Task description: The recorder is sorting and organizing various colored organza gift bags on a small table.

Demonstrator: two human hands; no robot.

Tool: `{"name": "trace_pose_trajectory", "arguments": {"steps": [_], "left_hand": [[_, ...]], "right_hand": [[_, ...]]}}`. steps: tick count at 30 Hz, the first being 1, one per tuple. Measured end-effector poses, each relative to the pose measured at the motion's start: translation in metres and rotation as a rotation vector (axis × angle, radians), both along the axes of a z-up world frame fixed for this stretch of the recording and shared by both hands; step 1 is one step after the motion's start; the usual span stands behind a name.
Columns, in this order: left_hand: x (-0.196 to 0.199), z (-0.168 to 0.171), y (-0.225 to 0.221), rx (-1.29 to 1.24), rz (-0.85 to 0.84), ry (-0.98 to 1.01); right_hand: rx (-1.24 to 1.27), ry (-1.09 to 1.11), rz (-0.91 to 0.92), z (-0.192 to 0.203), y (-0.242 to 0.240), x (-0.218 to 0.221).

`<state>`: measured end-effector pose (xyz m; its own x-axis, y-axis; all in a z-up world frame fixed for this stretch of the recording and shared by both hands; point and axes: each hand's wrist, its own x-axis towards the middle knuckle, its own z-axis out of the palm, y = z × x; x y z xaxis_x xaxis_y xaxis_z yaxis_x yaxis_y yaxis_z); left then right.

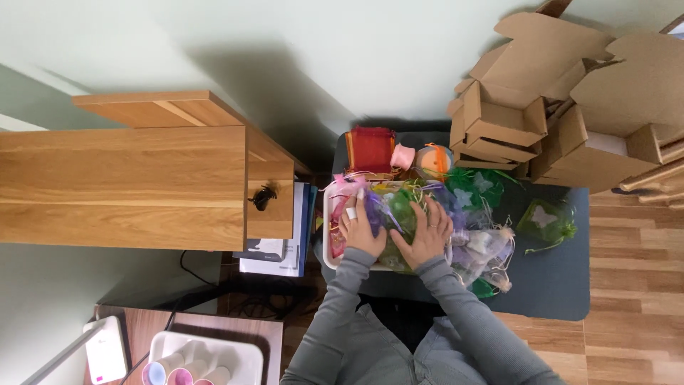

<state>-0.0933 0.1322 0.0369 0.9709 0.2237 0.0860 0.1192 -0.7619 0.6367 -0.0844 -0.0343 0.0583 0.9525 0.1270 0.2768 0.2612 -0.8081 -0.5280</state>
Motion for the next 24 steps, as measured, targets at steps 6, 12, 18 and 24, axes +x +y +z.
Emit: {"name": "trace_pose_trajectory", "arguments": {"steps": [6,12,18,24], "left_hand": [[-0.014,0.038,-0.026,0.074,-0.063,-0.316],[-0.012,0.030,-0.072,0.222,-0.294,-0.320],[0.010,0.056,-0.116,0.349,-0.518,-0.009],[0.017,-0.021,-0.142,0.540,-0.396,-0.057]], "right_hand": [[0.152,0.037,-0.151,-0.011,-0.061,0.022],[0.003,0.270,-0.265,-0.074,-0.148,0.081],[-0.052,0.399,-0.229,-0.104,-0.147,0.112],[0.044,0.458,-0.273,-0.094,-0.131,0.116]]}}
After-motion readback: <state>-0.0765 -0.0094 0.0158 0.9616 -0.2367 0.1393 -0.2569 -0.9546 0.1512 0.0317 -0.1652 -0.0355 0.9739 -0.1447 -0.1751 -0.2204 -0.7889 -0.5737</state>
